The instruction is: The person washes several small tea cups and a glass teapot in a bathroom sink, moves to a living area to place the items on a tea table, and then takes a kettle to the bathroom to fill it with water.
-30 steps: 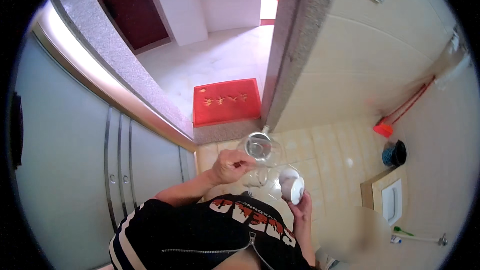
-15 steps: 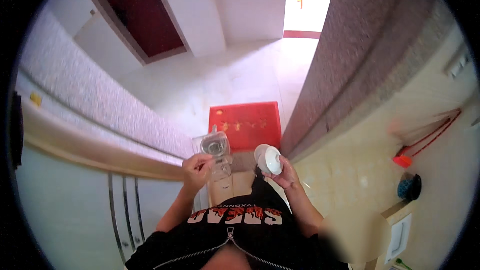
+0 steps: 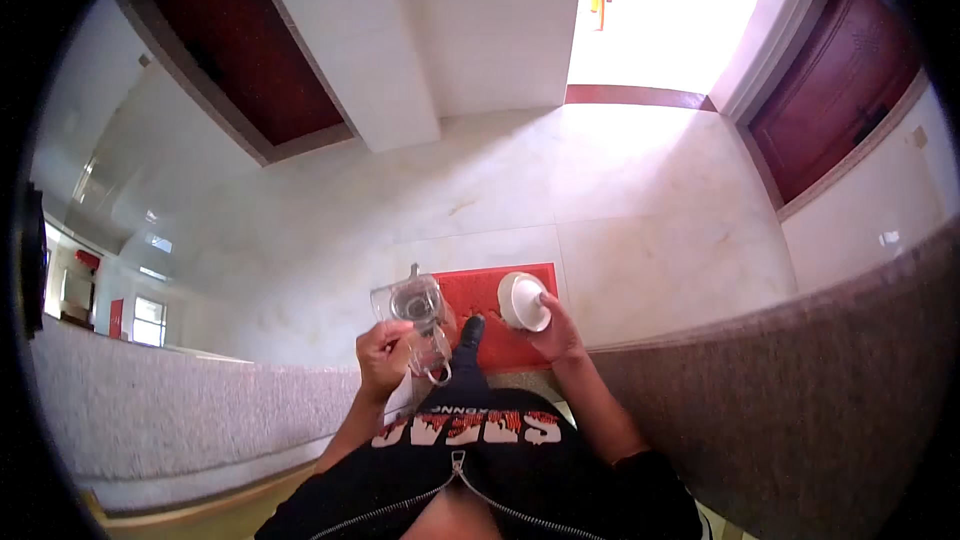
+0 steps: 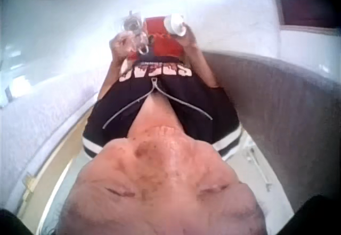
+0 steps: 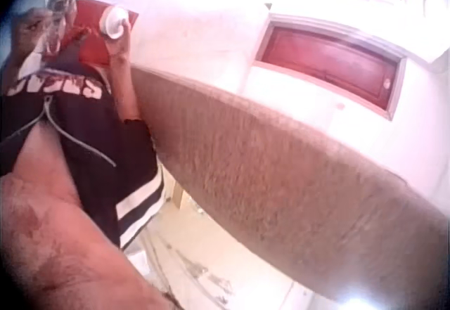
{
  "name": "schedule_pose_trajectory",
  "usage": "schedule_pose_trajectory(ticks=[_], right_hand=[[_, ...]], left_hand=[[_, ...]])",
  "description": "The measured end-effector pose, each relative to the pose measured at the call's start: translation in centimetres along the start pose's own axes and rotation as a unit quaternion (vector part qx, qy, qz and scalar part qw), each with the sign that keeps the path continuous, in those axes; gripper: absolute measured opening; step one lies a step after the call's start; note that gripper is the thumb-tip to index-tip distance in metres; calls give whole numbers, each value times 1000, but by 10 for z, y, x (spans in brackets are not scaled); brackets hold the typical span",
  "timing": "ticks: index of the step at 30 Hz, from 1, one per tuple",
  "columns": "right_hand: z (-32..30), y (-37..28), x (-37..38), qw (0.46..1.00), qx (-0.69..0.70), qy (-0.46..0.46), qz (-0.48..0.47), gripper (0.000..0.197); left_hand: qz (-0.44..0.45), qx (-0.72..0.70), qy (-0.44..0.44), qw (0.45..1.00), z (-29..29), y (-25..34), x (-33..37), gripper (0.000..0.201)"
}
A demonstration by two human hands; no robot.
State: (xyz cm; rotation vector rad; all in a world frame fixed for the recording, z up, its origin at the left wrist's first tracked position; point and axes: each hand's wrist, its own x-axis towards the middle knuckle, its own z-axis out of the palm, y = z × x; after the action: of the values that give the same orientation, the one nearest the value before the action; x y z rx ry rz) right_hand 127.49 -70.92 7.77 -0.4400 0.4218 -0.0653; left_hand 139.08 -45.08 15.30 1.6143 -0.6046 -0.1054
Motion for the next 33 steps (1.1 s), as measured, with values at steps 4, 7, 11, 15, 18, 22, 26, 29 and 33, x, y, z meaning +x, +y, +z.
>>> schedule_pose_trajectory(ticks=[4,7,11,15,18,22,26,29,33], right_hand=[[1,-37,58,998,36,44,-38,56],[-15,-58,87,992,68,77,-67,54],[-28,-98,99,980,107,127,-112,52],[-76,-112,109,959,143,175,-168,50],[-102,-130,122,950,162,193,-184,48],[-155,-195,144,942,188,207,-184,49],[-179,-315,189,944,185,190,-199,49],[-171,-377,234,948,158,193,-199,49],[-180,-489,300,961,129,169,-176,49]], left_hand=[[54,-1,-49,997,10,-35,91,10],[46,-13,-101,994,17,-56,153,9],[72,3,-159,985,47,-74,230,10],[72,-8,-203,976,88,-98,293,10],[68,15,-216,974,120,-113,336,8],[86,32,-180,979,195,-132,395,7],[87,8,-172,981,281,-129,464,9],[80,-13,-181,980,324,-138,513,8],[86,-19,-171,981,398,-141,586,6]])
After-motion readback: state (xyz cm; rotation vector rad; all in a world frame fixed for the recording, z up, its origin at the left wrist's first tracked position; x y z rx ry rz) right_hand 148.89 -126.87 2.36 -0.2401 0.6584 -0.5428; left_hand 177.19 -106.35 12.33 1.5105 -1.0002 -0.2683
